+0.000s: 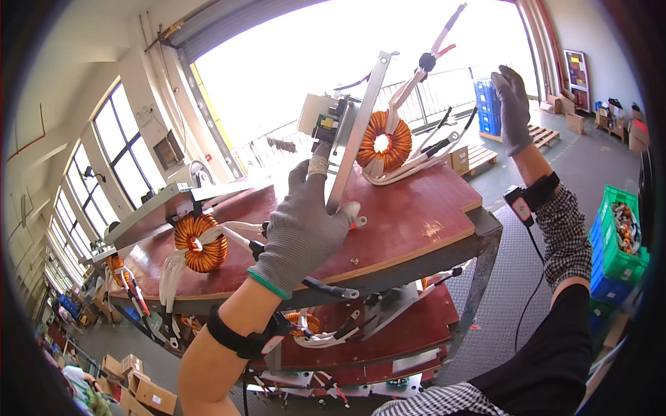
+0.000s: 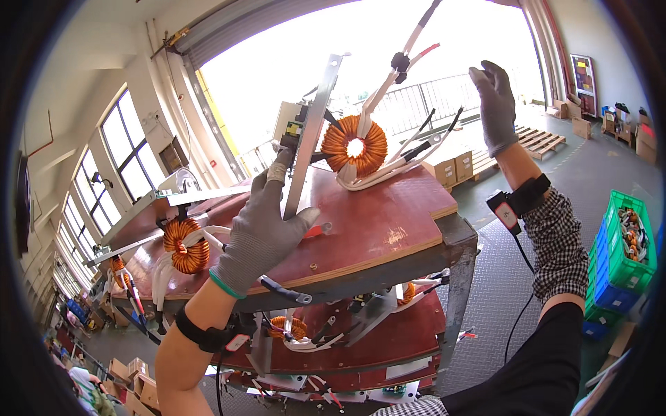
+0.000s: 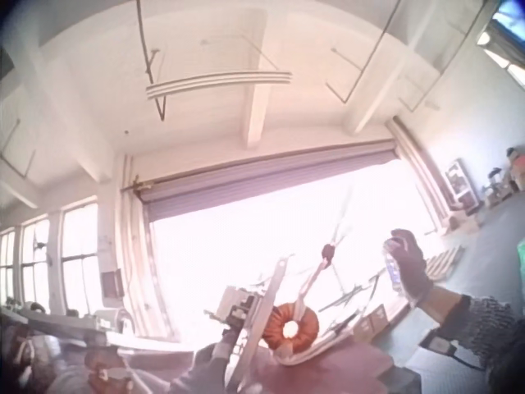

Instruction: Assembling electronic components into a metal chassis using screwdrivers and placing the finished assembly on a storage rack.

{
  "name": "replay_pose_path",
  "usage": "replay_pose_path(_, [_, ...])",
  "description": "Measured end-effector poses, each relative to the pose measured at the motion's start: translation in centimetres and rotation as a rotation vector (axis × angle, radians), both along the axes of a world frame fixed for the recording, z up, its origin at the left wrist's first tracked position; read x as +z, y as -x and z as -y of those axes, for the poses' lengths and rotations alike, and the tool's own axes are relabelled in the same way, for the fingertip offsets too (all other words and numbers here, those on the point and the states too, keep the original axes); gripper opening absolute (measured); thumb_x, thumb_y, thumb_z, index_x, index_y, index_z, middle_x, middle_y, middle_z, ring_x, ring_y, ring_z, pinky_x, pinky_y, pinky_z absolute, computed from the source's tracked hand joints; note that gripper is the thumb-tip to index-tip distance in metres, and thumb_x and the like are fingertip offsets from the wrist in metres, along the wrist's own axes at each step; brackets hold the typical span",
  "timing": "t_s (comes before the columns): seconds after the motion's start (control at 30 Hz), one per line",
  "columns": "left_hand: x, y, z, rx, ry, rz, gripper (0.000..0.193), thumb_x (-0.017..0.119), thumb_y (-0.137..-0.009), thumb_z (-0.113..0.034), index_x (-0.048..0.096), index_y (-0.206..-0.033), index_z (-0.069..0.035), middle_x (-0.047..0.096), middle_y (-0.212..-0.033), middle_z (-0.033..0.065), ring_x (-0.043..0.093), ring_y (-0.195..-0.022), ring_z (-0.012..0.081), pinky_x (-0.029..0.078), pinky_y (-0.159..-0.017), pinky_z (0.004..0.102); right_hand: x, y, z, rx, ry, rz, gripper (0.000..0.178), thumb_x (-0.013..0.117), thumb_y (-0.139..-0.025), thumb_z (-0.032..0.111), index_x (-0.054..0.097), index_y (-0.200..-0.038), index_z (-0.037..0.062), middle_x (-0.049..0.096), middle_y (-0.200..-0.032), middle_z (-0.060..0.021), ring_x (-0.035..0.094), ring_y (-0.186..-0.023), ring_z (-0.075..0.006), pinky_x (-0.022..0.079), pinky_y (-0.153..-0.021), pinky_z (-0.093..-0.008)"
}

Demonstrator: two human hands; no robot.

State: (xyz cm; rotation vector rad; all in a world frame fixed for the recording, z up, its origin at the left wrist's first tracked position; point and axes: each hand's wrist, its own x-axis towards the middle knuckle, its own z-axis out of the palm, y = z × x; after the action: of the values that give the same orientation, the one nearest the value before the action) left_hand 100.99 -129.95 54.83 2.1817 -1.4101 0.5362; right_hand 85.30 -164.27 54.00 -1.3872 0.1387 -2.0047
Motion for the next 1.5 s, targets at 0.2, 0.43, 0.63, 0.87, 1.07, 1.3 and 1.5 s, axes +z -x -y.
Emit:
replay_pose_path(0.2, [0.1, -1.1, 0.9, -0.035, 0.039, 0.099, 0.042, 0.057, -0.081, -0.024, 0.05, -0.116, -0.002, 0.061, -0.078, 0.0203, 0.061, -0.082, 0.0366, 0.048, -0.073, 0.0425, 1.8, -1.9, -4.5, 0.455, 0.14, -0.544, 0.048, 0.058, -0.082, 0.046, 0.057, -0.11, 0.0071, 0.055, -0.096, -0.0041, 0.05, -0.09, -0.0127, 0.04, -0.078, -0.0278])
replay_pose_path(0.43, [0.5, -1.2, -0.4, -0.037, -0.033, 0.089, 0.055, 0.06, -0.081, -0.031, 0.044, -0.129, -0.008, 0.064, -0.088, 0.0174, 0.063, -0.084, 0.0338, 0.048, -0.077, 0.0403, 1.4, -5.8, -5.5, 0.589, -0.16, -0.909, 0.059, 0.058, -0.08, 0.053, 0.054, -0.122, 0.0127, 0.05, -0.112, -0.0082, 0.049, -0.102, -0.0208, 0.044, -0.08, -0.0346])
replay_pose_path(0.63, [-0.4, 0.0, -3.1, -0.008, -0.042, 0.159, 0.066, 0.064, -0.08, -0.029, 0.037, -0.135, -0.005, 0.058, -0.111, 0.0232, 0.062, -0.092, 0.0354, 0.048, -0.083, 0.0426, 0.8, -4.7, -5.1, 0.614, -0.11, -0.841, 0.053, 0.057, -0.085, 0.043, 0.053, -0.121, 0.0053, 0.054, -0.111, -0.0087, 0.056, -0.099, -0.0189, 0.05, -0.076, -0.032])
replay_pose_path(0.87, [-3.5, 2.7, -10.8, -0.228, 0.259, 0.282, 0.049, 0.064, -0.077, -0.011, 0.051, -0.124, -0.007, 0.062, -0.105, 0.0177, 0.064, -0.077, 0.026, 0.051, -0.068, 0.0329, 2.7, -0.8, -7.6, 0.307, 0.164, -0.408, 0.038, 0.052, -0.088, 0.032, 0.058, -0.113, 0.0037, 0.06, -0.091, -0.0036, 0.056, -0.083, -0.0126, 0.044, -0.077, -0.0263])
replay_pose_path(1.07, [-5.3, -2.3, -21.8, 0.155, 0.451, 0.073, 0.034, 0.064, -0.077, -0.009, 0.06, -0.11, -0.004, 0.063, -0.099, 0.013, 0.063, -0.08, 0.022, 0.05, -0.07, 0.0291, 5.1, 4.4, -19.1, 0.095, 0.683, -0.327, 0.032, 0.041, -0.096, 0.018, 0.055, -0.112, -0.0044, 0.059, -0.092, -0.0075, 0.056, -0.084, -0.0129, 0.045, -0.078, -0.0262])
replay_pose_path(1.3, [-4.1, -15.0, -27.0, 0.515, 0.072, 0.466, 0.059, 0.067, -0.076, -0.03, 0.048, -0.125, -0.004, 0.064, -0.092, 0.0153, 0.062, -0.085, 0.0319, 0.047, -0.081, 0.0407, 3.2, -6.9, -38.4, 1.039, 0.188, -0.896, 0.057, 0.039, -0.092, 0.048, 0.048, -0.113, -0.0043, 0.062, -0.087, -0.015, 0.063, -0.075, -0.0196, 0.053, -0.062, -0.0315])
replay_pose_path(1.5, [-1.3, -21.3, -27.9, 0.034, -0.121, -0.112, 0.038, 0.063, -0.072, -0.028, 0.057, -0.099, -0.002, 0.063, -0.082, 0.0175, 0.062, -0.081, 0.0326, 0.047, -0.076, 0.0414, 5.4, -21.1, -45.1, 1.094, -0.268, -0.857, 0.067, 0.043, -0.085, 0.057, 0.049, -0.116, -0.003, 0.062, -0.081, -0.0128, 0.063, -0.064, -0.0252, 0.051, -0.049, -0.0367])
